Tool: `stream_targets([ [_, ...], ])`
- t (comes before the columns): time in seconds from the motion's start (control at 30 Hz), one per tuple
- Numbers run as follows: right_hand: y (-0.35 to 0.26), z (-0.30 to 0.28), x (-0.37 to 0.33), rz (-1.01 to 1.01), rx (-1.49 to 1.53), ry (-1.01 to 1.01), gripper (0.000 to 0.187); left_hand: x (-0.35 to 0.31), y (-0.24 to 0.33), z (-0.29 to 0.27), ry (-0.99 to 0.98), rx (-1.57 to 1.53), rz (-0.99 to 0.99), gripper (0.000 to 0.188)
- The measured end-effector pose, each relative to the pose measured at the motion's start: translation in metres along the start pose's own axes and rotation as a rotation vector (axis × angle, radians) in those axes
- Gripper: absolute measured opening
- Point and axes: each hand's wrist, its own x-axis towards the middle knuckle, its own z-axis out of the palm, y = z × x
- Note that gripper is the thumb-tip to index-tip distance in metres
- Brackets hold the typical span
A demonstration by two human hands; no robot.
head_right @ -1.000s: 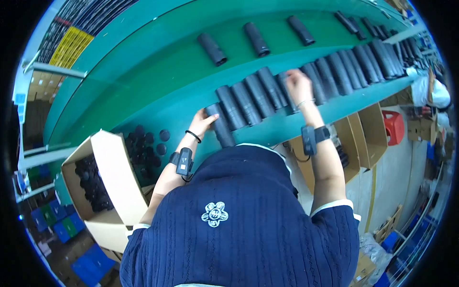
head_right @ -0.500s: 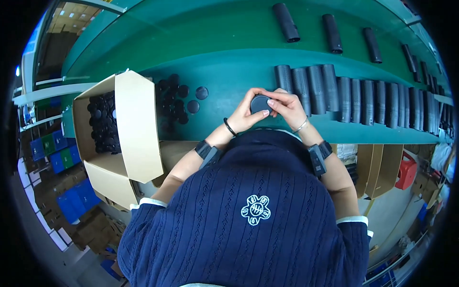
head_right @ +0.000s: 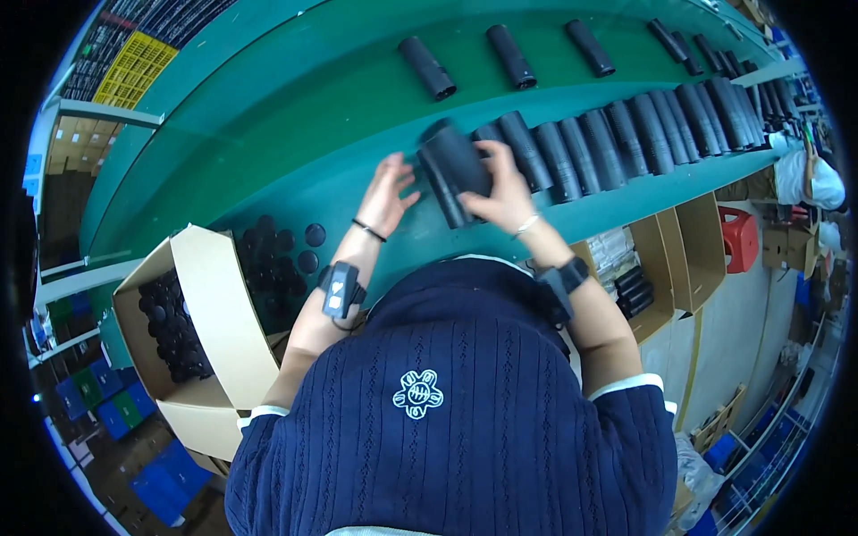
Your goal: Sorting and packing binocular units from a conveyor belt into shipping boxes.
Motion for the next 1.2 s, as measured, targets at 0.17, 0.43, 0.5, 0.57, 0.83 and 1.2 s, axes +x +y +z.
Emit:
stream_targets([
  [0.17, 0.054, -0.137, 0.002, -0.012, -0.839, 0.584, 0.06, 0.077, -0.076, 0.0, 0.133, 0.787, 0.176, 0.092],
  [0.43, 0.066, -0.153, 0.004, 0.17, -1.052, 0.551, 0.072, 0.07, -0.054, -0.01, -0.048, 0.479, 0.045, 0.076],
  [0.5, 0.074, -0.137, 0.001, 0.207, -1.172, 0.559, 0.07, 0.054, -0.043, -0.012, -0.143, 0.266, -0.006, 0.069],
  [0.57, 0.078, -0.123, 0.0, 0.214, -1.217, 0.548, 0.07, 0.044, -0.038, -0.019, -0.144, 0.196, -0.039, 0.068],
  [0.83, 0.086, -0.122, -0.001, 0.28, -1.11, 0.449, 0.07, 0.025, -0.031, -0.022, -0.191, 0.047, -0.031, 0.064],
  [1.2, 0.071, -0.052, 0.013, -0.006, -0.139, 0.133, 0.03, -0.02, -0.016, -0.024, -0.386, 0.548, 0.451, 0.069],
])
